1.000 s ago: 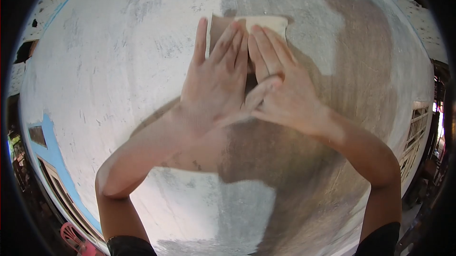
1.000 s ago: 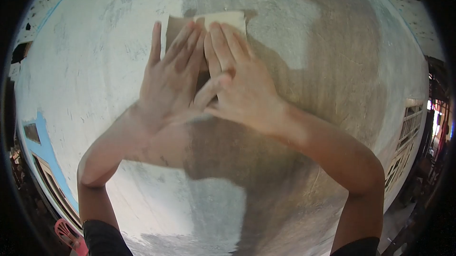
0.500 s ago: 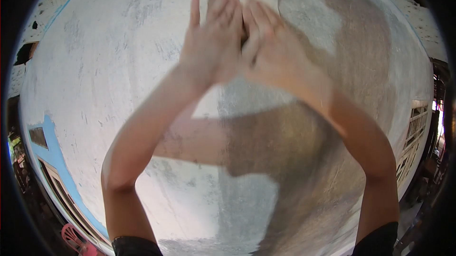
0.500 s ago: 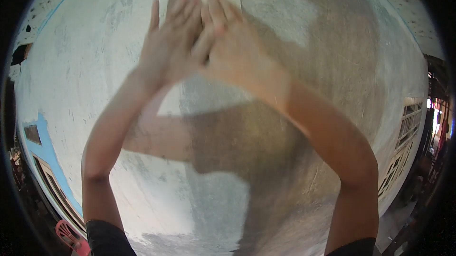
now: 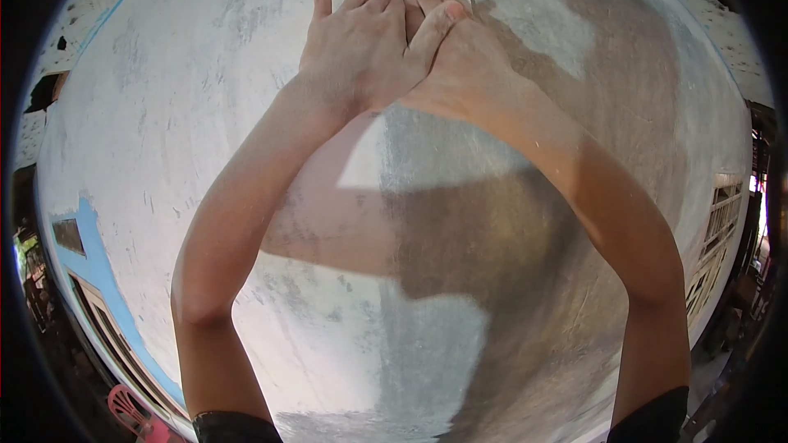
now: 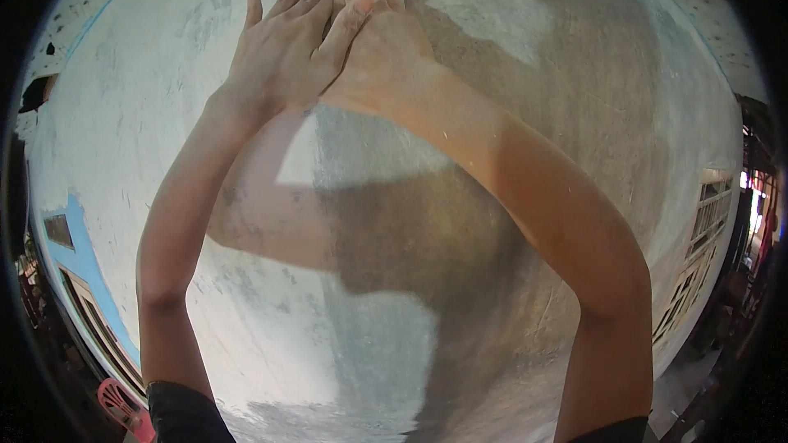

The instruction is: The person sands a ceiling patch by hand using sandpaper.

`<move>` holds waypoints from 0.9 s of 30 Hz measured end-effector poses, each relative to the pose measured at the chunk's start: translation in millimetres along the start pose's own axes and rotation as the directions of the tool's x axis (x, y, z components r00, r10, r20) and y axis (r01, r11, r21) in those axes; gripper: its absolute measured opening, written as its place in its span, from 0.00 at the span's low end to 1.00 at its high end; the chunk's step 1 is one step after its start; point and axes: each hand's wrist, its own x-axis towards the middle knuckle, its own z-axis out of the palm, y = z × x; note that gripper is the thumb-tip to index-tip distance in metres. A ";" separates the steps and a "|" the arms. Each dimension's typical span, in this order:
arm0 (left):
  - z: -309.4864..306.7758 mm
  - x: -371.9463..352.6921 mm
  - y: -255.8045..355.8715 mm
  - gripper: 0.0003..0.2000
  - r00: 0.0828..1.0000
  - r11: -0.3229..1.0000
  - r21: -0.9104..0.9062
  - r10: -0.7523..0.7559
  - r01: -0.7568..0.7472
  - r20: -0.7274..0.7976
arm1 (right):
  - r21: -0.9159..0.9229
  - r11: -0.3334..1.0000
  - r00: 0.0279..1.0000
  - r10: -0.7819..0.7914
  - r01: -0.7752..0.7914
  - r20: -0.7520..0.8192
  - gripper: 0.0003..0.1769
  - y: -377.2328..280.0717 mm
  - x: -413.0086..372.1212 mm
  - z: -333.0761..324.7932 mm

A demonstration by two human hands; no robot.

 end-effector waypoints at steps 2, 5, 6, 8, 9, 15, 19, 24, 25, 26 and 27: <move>-8.9 -17.3 8.0 0.39 0.999 1.000 -0.023 0.012 -0.011 0.035 | -0.009 1.000 0.997 -0.002 0.003 0.081 0.37 -10.6 -9.9 -5.7; -36.1 -67.2 25.2 0.36 0.964 0.986 0.058 0.137 -0.154 0.227 | 0.069 0.997 0.991 -0.050 0.042 0.121 0.36 -38.0 -60.0 -31.2; -34.0 -67.4 22.7 0.36 0.973 0.989 0.039 0.135 -0.145 0.188 | 0.107 0.994 0.996 -0.043 0.034 0.084 0.36 -35.9 -59.7 -28.9; -24.2 -57.4 14.5 0.35 0.986 0.991 0.002 0.133 -0.134 0.099 | 0.175 0.984 1.000 -0.022 0.021 0.007 0.35 -23.1 -49.6 -20.9; -15.6 -41.2 7.1 0.35 0.994 0.995 0.006 0.103 -0.103 0.034 | 0.140 0.990 1.000 0.009 -0.005 -0.025 0.36 -12.5 -34.5 -12.3; -5.7 -27.0 12.7 0.36 0.999 1.000 -0.023 0.016 -0.016 0.034 | 0.028 0.997 0.997 0.072 -0.072 0.002 0.35 -18.8 -22.2 -10.5; -17.3 -53.3 18.1 0.37 0.989 0.994 0.007 0.112 -0.113 0.093 | 0.135 0.991 0.999 0.016 -0.021 0.044 0.40 -17.7 -53.3 -17.0; -2.9 -1.9 6.4 0.38 0.998 0.998 -0.044 -0.053 0.054 0.031 | 0.065 0.993 0.995 0.097 -0.096 -0.017 0.44 4.5 -2.9 6.5; -2.4 -1.4 8.7 0.37 0.998 0.998 -0.028 -0.053 0.054 0.021 | 0.028 0.996 0.997 0.082 -0.082 -0.002 0.42 2.7 -4.1 1.3; -3.4 -7.6 12.9 0.38 0.999 1.000 -0.014 -0.026 0.027 0.031 | 0.019 0.997 0.997 0.070 -0.070 0.021 0.41 -2.6 -11.4 -1.8; -6.9 -21.0 19.5 0.38 0.999 1.000 0.000 0.002 -0.002 0.046 | 0.013 0.998 0.997 0.060 -0.061 0.045 0.40 -8.8 -23.4 -5.8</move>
